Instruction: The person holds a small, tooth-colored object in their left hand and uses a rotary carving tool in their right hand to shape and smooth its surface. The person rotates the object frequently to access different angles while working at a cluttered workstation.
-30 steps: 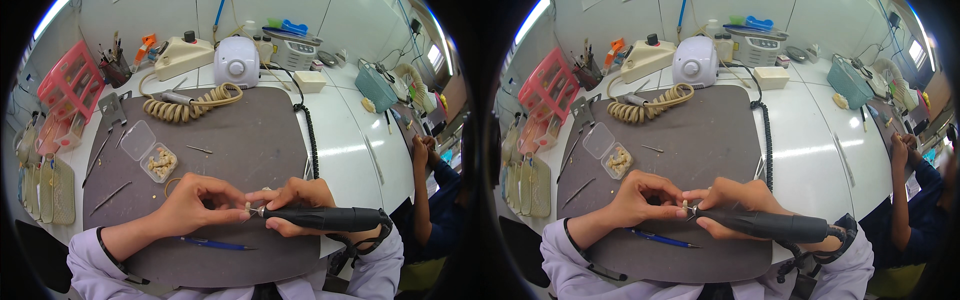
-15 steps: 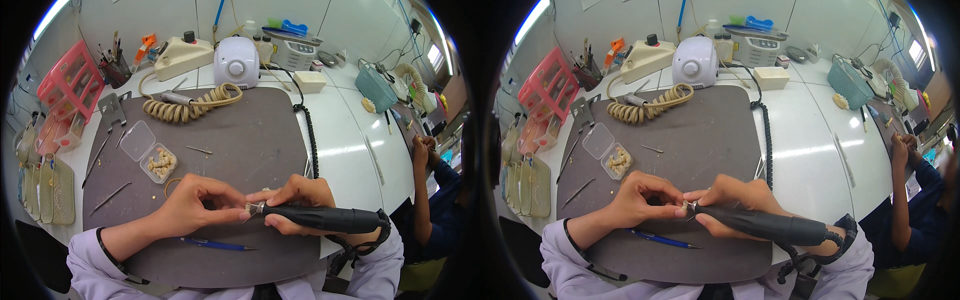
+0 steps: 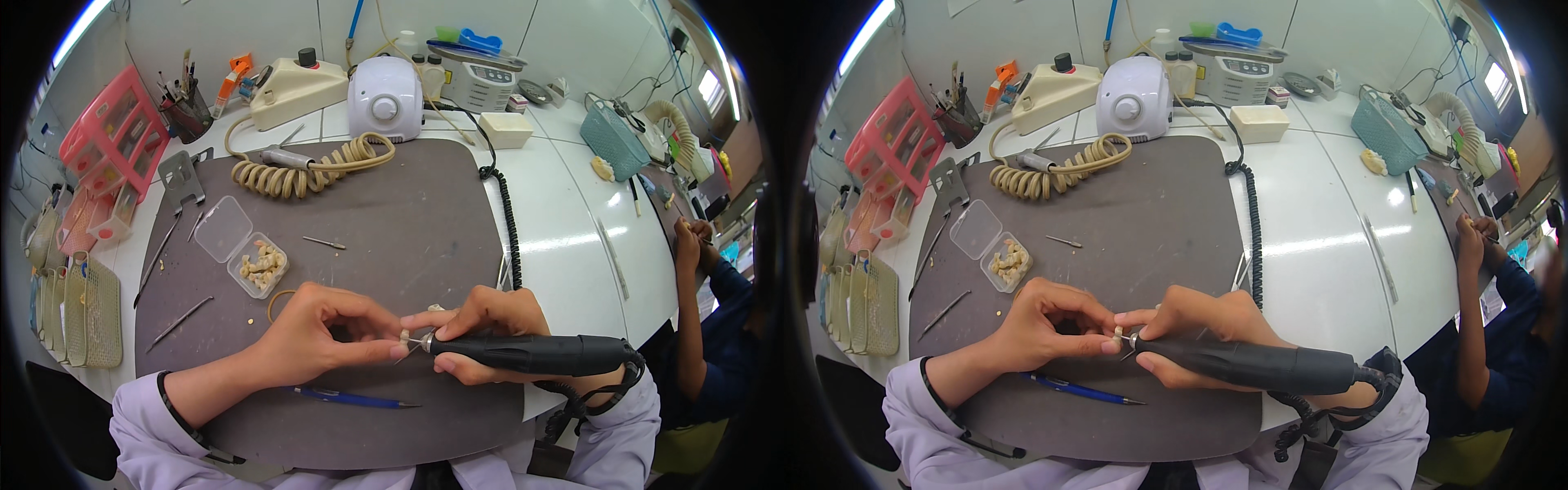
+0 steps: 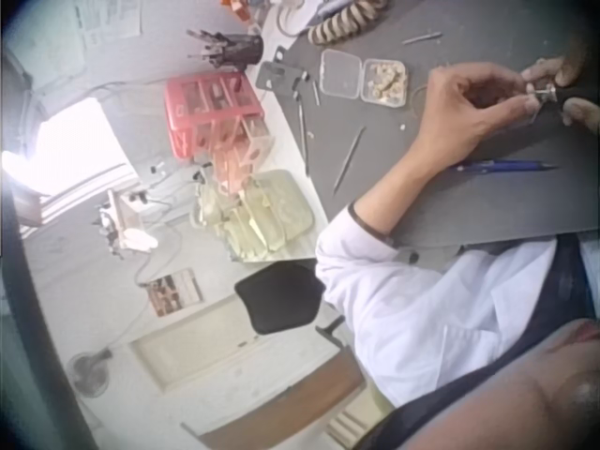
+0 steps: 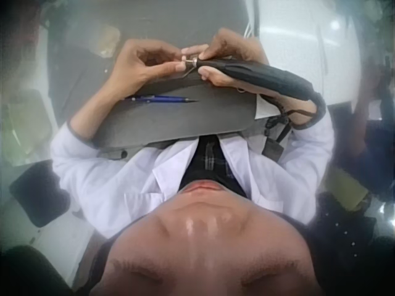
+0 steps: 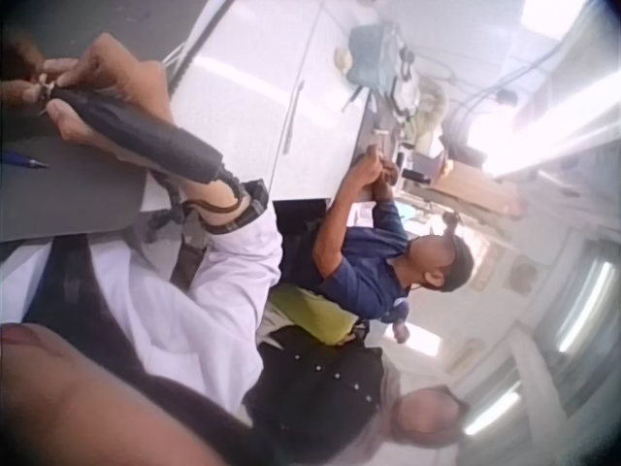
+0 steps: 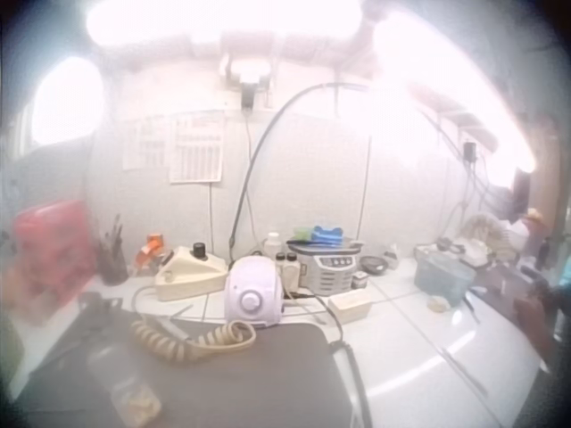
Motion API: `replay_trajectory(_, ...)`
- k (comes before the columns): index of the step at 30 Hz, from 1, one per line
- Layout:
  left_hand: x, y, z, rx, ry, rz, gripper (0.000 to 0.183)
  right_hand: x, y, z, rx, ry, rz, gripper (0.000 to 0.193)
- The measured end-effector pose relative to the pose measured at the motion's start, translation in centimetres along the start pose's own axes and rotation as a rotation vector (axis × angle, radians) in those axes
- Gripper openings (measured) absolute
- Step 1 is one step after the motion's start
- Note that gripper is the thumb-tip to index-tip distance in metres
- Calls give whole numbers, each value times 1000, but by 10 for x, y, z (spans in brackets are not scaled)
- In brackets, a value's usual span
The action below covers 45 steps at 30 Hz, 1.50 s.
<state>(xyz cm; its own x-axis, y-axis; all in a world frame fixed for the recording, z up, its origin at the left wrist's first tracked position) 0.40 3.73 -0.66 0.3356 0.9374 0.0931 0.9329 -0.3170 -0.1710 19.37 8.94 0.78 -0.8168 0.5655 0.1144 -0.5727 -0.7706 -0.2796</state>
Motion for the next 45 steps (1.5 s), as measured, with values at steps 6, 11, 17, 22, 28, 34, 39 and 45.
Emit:
replay_trajectory(6,0,0,0,0,-20,4,20,1,-1,2,-16,-6,-2,25)
replay_trajectory(11,0,0,0,3,-13,5,20,0,-1,1,-1,54,26,24)
replay_trajectory(17,0,0,-1,14,-22,2,19,0,-1,3,31,36,18,24)
replay_trajectory(22,-1,-1,-2,10,-58,7,19,1,0,1,30,9,-1,25)
replay_trajectory(28,0,0,-2,-5,-61,7,18,-1,0,0,22,23,1,26)
replay_trajectory(34,0,-1,0,1,-64,9,18,2,-1,12,40,90,54,19)
replay_trajectory(39,-1,-1,0,1,-23,-1,20,1,-1,10,33,59,57,19)
replay_trajectory(45,1,0,-2,-7,-36,0,19,0,-1,2,-51,-98,-3,25)
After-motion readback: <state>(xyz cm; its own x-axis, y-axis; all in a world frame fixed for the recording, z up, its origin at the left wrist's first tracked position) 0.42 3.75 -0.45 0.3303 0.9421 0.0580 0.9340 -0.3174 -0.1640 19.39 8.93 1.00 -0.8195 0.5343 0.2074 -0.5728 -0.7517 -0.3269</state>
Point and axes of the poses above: each hand's wrist, its own x-axis towards the middle knuckle, its own y-axis out of the palm, z = x × y, the point moved 4 cm from there along x, towards the middle knuckle, and after that the axes turned 7 degrees about y, right-handed, at the moved point
